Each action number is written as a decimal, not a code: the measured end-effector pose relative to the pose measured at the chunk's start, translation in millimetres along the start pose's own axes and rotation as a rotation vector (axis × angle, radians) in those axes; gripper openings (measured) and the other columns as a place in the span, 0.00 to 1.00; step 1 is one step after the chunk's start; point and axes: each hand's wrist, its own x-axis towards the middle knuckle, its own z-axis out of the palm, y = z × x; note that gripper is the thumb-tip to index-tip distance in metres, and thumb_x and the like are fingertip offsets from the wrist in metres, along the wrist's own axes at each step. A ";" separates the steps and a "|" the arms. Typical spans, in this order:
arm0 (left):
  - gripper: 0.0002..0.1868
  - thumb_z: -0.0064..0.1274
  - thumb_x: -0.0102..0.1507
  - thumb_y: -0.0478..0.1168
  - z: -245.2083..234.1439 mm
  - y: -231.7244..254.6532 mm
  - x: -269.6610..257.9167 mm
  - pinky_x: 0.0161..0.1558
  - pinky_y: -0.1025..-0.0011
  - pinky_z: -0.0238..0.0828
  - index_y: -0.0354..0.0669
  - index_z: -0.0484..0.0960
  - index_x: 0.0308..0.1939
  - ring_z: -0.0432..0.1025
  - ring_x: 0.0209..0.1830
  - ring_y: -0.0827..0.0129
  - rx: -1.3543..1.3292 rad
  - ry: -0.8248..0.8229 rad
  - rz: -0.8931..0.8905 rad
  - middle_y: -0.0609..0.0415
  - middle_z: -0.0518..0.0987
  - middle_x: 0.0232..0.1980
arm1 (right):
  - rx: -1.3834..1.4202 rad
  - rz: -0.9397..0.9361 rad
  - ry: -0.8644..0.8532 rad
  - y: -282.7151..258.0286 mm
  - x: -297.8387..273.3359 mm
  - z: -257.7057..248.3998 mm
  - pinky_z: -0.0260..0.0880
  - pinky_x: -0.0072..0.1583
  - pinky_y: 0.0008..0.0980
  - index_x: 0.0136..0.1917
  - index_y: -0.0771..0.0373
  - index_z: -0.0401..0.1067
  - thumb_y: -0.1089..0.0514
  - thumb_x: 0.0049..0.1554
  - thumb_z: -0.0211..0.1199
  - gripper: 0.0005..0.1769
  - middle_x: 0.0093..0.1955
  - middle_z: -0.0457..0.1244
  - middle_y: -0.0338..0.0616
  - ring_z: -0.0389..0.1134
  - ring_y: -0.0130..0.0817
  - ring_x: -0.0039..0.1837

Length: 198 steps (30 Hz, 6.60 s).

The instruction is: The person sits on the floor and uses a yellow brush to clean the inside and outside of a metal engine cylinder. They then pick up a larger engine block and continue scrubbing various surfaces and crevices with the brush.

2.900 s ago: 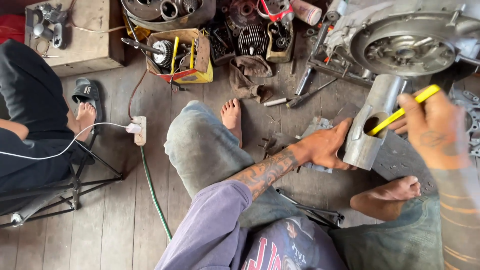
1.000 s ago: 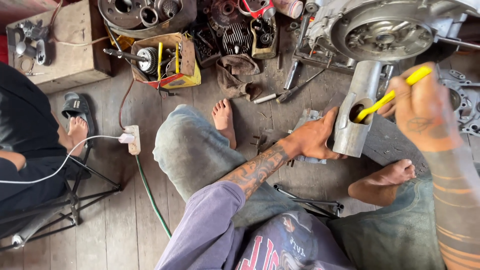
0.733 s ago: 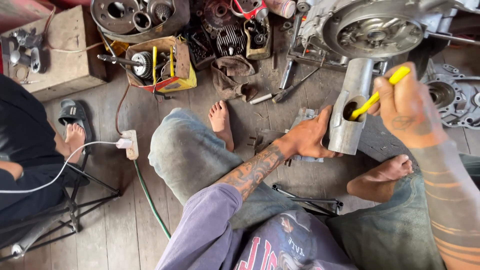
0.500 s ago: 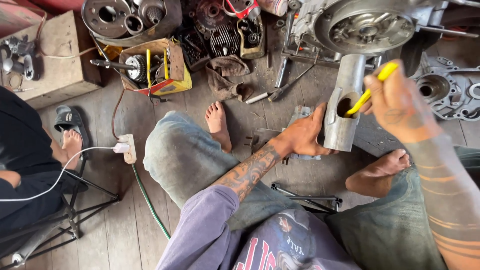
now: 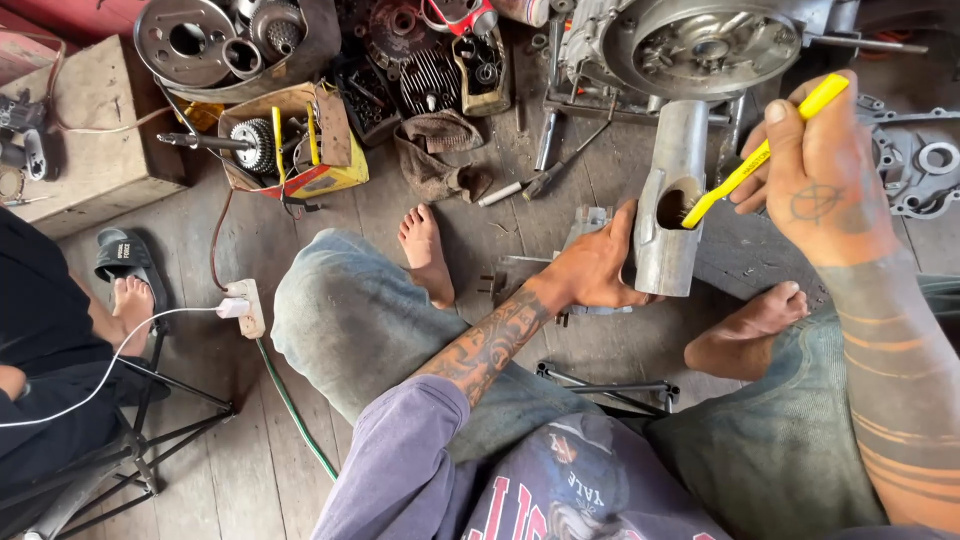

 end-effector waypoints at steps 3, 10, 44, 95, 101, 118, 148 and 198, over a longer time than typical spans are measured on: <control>0.70 0.66 0.48 0.59 -0.6 1.0 -0.1 0.38 0.51 0.76 0.39 0.33 0.77 0.79 0.36 0.43 0.021 -0.011 -0.038 0.40 0.82 0.47 | 0.053 0.010 -0.038 -6.7 -2.5 -2.6 0.74 0.35 0.39 0.57 0.69 0.44 0.61 0.78 0.37 0.09 0.44 0.65 0.67 0.70 0.55 0.34; 0.70 0.67 0.48 0.57 2.0 -6.2 0.3 0.39 0.50 0.77 0.37 0.32 0.77 0.79 0.37 0.42 0.030 -0.014 -0.007 0.38 0.82 0.49 | 0.109 0.125 -0.156 -11.6 -11.0 -11.3 0.79 0.47 0.38 0.47 0.78 0.66 0.54 0.77 0.37 0.28 0.51 0.69 0.61 0.76 0.51 0.45; 0.68 0.64 0.48 0.64 -1.4 -2.8 2.5 0.42 0.47 0.78 0.35 0.37 0.75 0.79 0.42 0.38 0.029 0.019 0.030 0.34 0.76 0.60 | 0.106 0.106 -0.051 1.4 4.1 6.6 0.76 0.39 0.33 0.51 0.73 0.64 0.67 0.69 0.42 0.10 0.39 0.67 0.64 0.74 0.48 0.37; 0.63 0.65 0.50 0.59 -0.6 -4.6 -1.8 0.44 0.49 0.77 0.36 0.40 0.74 0.80 0.46 0.38 -0.046 0.043 0.026 0.35 0.79 0.58 | 0.156 0.038 -0.071 6.0 11.8 2.7 0.69 0.33 0.28 0.50 0.70 0.65 0.56 0.68 0.47 0.14 0.36 0.65 0.60 0.73 0.43 0.36; 0.65 0.65 0.51 0.59 0.2 -11.6 2.1 0.45 0.48 0.79 0.35 0.37 0.75 0.80 0.46 0.37 -0.023 0.029 0.056 0.32 0.79 0.58 | 0.106 0.026 -0.115 3.2 9.6 1.7 0.71 0.34 0.28 0.50 0.73 0.62 0.64 0.72 0.42 0.11 0.39 0.64 0.60 0.71 0.43 0.36; 0.64 0.65 0.53 0.60 3.3 -16.1 0.8 0.39 0.47 0.79 0.34 0.37 0.75 0.80 0.43 0.36 -0.009 0.062 0.077 0.30 0.81 0.55 | 0.187 -0.067 0.013 6.1 15.0 10.5 0.67 0.29 0.26 0.51 0.70 0.63 0.65 0.70 0.44 0.08 0.35 0.61 0.54 0.69 0.39 0.31; 0.65 0.65 0.50 0.63 -5.1 -2.9 0.3 0.62 0.30 0.71 0.33 0.41 0.74 0.71 0.57 0.18 -0.073 0.035 0.018 0.18 0.69 0.62 | 0.146 -0.043 -0.199 -4.4 -1.2 21.2 0.74 0.40 0.43 0.43 0.70 0.69 0.63 0.64 0.51 0.10 0.29 0.65 0.64 0.72 0.50 0.34; 0.66 0.63 0.49 0.62 3.5 -8.2 1.5 0.43 0.45 0.76 0.35 0.38 0.75 0.79 0.46 0.37 0.002 0.026 0.017 0.36 0.78 0.59 | -0.212 0.063 -0.358 -16.2 5.5 21.1 0.51 0.33 0.36 0.40 0.64 0.71 0.62 0.58 0.45 0.13 0.25 0.60 0.47 0.55 0.35 0.26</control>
